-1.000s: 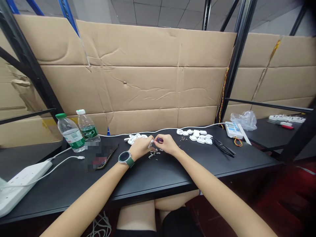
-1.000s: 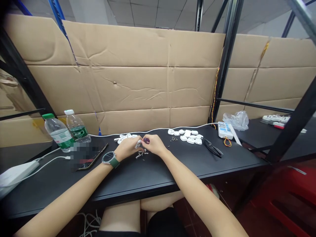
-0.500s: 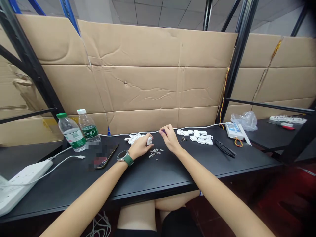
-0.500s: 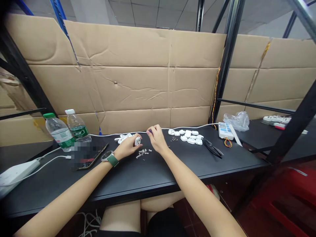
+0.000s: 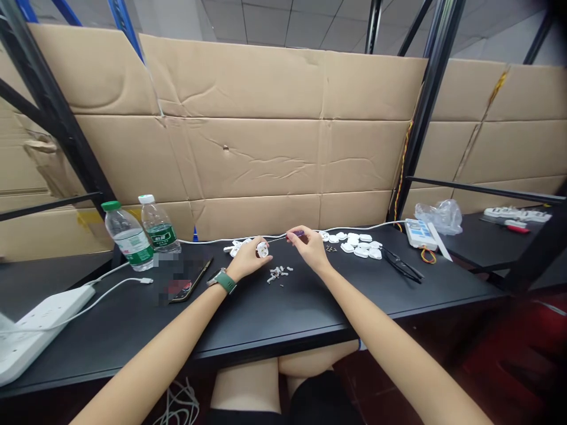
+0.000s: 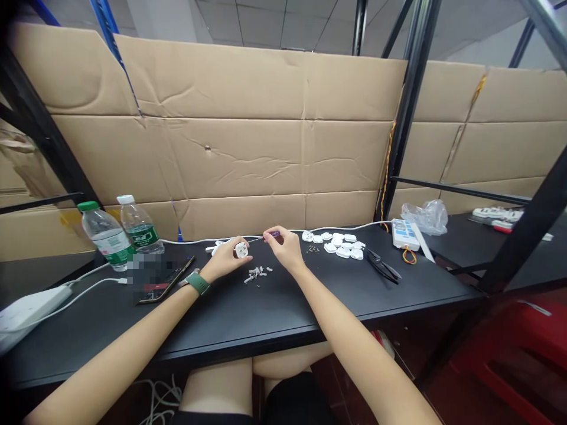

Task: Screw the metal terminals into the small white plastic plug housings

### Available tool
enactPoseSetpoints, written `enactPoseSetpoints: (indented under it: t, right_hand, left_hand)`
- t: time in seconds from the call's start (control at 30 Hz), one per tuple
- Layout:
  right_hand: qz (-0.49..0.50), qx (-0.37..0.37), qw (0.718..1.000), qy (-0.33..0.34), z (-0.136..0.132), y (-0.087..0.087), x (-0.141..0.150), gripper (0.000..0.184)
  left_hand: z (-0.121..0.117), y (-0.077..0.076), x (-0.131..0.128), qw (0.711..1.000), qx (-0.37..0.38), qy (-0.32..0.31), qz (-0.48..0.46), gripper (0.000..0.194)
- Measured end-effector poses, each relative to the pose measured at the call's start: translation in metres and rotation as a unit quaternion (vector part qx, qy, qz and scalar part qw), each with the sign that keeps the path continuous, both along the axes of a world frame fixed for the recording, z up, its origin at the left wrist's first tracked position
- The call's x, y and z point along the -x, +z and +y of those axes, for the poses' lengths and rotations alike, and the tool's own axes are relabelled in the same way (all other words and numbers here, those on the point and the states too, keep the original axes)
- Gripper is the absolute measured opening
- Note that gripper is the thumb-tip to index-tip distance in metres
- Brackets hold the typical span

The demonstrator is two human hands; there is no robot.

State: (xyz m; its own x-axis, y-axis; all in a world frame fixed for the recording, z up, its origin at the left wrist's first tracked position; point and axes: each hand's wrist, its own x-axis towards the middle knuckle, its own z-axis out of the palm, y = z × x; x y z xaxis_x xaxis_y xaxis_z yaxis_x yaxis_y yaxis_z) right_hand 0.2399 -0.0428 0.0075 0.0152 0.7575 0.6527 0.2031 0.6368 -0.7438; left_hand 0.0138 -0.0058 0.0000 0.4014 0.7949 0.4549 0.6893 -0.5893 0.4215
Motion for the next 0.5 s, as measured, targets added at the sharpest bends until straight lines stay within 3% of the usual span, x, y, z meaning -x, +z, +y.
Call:
enactPoseSetpoints:
  t: [0.5]
  right_hand:
    - [-0.034, -0.012, 0.999, 0.028, 0.0039, -0.0034, -0.0011, 0.025]
  left_hand:
    - [0.0023, -0.0010, 0.0027, 1.000, -0.009, 0.001, 0.008, 0.028]
